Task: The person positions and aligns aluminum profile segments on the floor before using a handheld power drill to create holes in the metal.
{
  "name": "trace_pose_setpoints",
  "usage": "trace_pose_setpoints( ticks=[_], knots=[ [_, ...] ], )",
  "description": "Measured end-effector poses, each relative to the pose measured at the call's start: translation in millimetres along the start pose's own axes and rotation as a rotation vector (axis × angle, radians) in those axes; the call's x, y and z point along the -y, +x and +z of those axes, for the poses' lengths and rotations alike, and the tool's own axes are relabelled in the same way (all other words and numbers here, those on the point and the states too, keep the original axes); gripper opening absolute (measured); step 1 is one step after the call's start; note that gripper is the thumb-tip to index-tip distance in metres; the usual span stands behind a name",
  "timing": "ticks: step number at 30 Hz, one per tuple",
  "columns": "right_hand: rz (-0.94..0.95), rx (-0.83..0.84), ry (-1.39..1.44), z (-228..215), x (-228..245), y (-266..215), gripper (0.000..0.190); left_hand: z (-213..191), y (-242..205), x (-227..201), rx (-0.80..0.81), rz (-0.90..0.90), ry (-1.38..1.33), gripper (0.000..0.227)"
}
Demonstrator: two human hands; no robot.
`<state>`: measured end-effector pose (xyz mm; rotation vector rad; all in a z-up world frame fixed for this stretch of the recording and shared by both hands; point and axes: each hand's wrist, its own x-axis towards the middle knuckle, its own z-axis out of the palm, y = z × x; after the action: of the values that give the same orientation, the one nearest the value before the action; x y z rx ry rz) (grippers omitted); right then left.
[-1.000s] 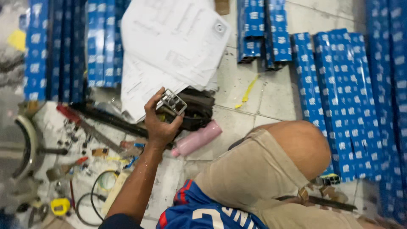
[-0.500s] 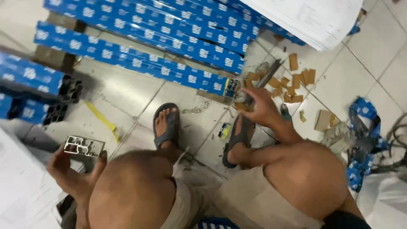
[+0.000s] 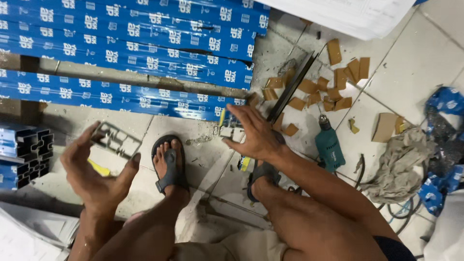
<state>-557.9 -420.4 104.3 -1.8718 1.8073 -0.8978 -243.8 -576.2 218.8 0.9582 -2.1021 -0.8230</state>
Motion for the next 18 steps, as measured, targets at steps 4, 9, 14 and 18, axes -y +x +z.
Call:
trace_pose_setpoints(
  ticks=[4, 9, 14, 18],
  knots=[
    [0.137, 0.208, 0.241, 10.4, 27.4, -9.6, 0.091, 14.3, 13.5, -5.0, -0.009, 0.078, -0.06, 0.074],
    [0.313, 0.712, 0.259, 16.2, 58.8, 5.2, 0.082, 25.1, 6.6, -25.7, -0.035, 0.098, -0.142, 0.075],
    [0.424, 0.649, 0.259, 50.5, 104.6, 48.4, 0.099, 22.5, 6.2, -56.2, 0.001, 0.082, -0.124, 0.073],
    [0.009, 0.515, 0.316, 98.6, 110.1, 33.7, 0.114, 32.9, 22.0, -65.6, 0.065, 0.163, -0.247, 0.057]
  ],
)
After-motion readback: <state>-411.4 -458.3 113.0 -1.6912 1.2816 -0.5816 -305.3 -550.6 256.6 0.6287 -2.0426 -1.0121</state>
